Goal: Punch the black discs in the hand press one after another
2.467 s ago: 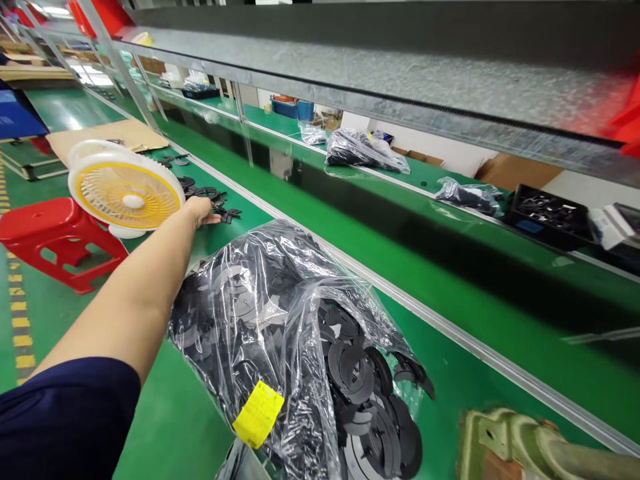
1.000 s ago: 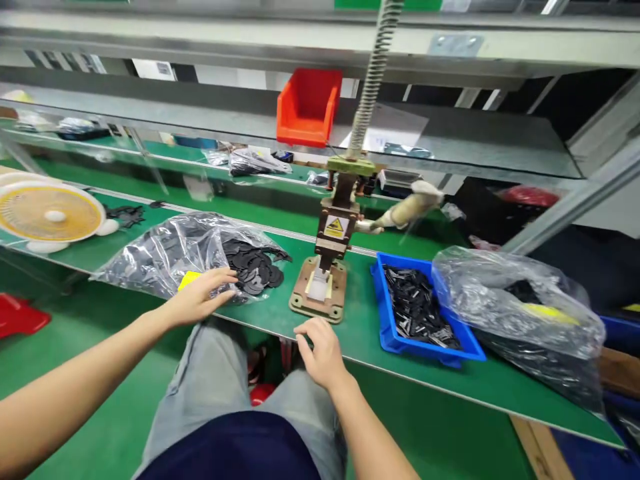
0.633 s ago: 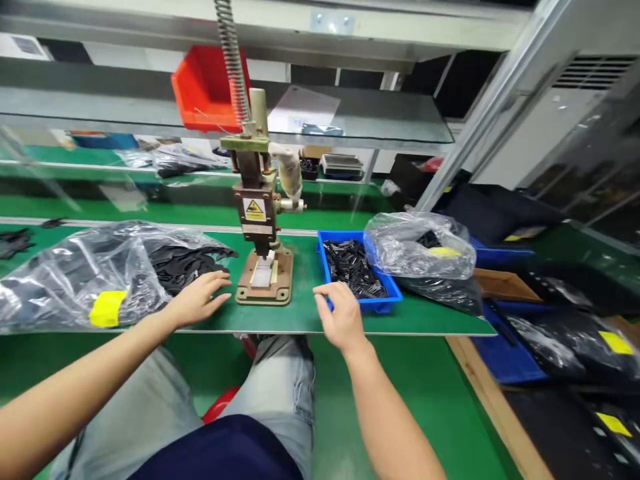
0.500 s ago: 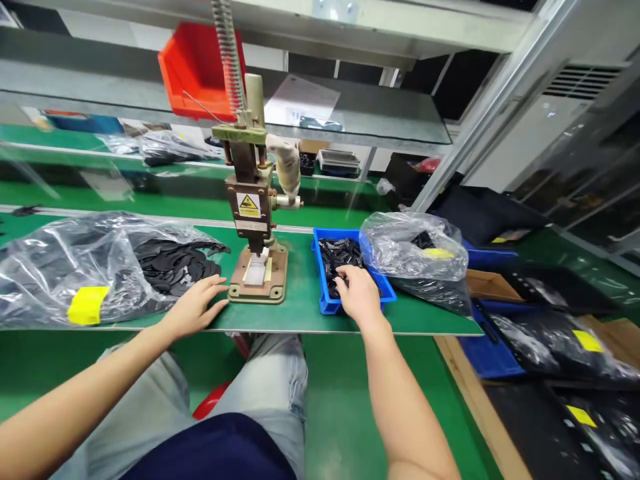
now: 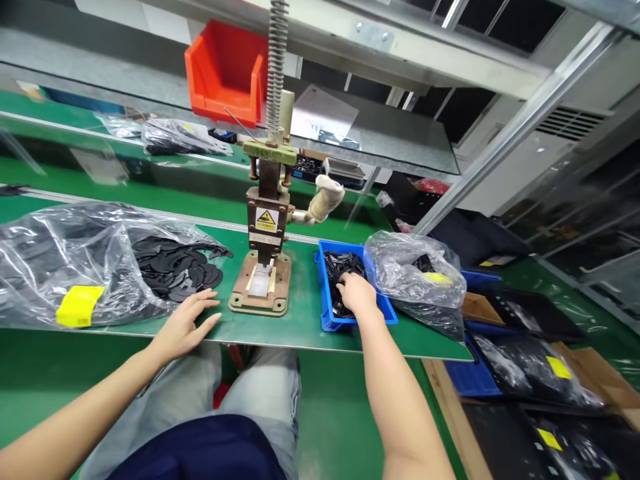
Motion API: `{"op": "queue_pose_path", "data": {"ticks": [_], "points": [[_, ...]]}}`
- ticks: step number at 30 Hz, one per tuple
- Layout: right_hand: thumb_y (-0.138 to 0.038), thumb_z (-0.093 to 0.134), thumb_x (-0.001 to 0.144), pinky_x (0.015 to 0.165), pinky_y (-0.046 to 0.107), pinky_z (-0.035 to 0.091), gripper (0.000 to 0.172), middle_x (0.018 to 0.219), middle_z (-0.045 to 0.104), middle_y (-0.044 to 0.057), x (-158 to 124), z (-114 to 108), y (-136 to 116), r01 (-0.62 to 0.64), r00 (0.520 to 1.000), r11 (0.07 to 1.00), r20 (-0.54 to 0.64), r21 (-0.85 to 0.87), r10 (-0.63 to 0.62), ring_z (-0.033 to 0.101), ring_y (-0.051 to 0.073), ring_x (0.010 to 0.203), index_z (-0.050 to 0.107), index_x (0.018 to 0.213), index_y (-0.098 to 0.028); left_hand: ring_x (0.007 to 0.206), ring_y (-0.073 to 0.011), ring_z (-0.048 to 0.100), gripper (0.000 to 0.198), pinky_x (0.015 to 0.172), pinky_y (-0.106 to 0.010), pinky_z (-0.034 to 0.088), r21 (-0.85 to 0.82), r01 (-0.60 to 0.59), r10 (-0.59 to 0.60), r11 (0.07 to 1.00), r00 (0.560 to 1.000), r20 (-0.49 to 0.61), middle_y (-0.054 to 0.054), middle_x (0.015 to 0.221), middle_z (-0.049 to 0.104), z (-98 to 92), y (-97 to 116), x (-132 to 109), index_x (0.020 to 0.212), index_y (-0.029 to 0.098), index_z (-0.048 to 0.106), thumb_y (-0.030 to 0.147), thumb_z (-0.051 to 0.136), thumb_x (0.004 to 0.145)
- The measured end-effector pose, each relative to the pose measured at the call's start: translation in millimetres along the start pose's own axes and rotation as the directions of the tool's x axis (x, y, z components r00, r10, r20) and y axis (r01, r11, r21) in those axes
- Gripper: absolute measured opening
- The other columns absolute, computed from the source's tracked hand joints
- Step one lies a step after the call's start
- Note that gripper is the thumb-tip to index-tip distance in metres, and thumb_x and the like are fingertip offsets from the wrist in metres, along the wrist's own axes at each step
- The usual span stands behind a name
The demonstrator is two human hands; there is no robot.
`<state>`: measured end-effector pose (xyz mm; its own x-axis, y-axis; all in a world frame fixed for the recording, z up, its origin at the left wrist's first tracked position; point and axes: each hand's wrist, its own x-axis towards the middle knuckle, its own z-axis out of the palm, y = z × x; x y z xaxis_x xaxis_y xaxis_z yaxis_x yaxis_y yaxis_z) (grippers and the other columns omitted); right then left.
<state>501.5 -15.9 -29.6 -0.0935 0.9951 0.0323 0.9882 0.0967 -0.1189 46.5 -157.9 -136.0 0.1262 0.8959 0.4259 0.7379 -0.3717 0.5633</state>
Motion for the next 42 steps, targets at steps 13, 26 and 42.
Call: {"op": "queue_pose_path", "data": {"ticks": [13,26,42], "points": [[-0.046,0.061,0.099,0.090,0.038,0.060,0.034,0.114,0.068,0.006,-47,1,7,-0.107,0.980,0.958,-0.135,0.267,0.147,0.066,0.015,0.096,0.064,0.117,-0.017,0.142,-0.0333,0.056,0.030,0.122,-0.056,0.047,-0.070,-0.028,0.030,0.997,0.999,0.024,-0.010,0.140,0.065,-3.9,-4,-1,0.124,0.035,0.066,0.044,0.061,0.096],[-0.048,0.064,0.097,0.084,0.035,0.059,0.035,0.101,0.068,0.003,-62,2,-16,-0.115,0.931,0.818,-0.225,0.564,0.286,0.065,0.014,0.088,0.064,0.112,-0.016,0.139,-0.0311,0.058,0.027,0.118,-0.053,0.047,-0.071,-0.127,0.127,0.989,0.992,0.007,-0.013,0.138,0.065,-7.5,-14,-5,0.122,0.022,0.067,0.035,0.064,0.099],[-0.052,0.060,0.098,0.057,0.024,0.040,0.030,0.065,0.054,-0.007,-149,32,-207,-0.031,0.996,0.119,0.040,0.992,-0.077,0.048,0.008,0.055,0.052,0.094,-0.024,0.106,-0.0203,0.070,0.038,0.094,-0.037,0.060,-0.500,-0.131,0.189,0.856,0.980,0.066,-0.009,0.118,0.071,-42.7,91,24,0.136,0.024,0.060,0.024,0.065,0.099]]}}
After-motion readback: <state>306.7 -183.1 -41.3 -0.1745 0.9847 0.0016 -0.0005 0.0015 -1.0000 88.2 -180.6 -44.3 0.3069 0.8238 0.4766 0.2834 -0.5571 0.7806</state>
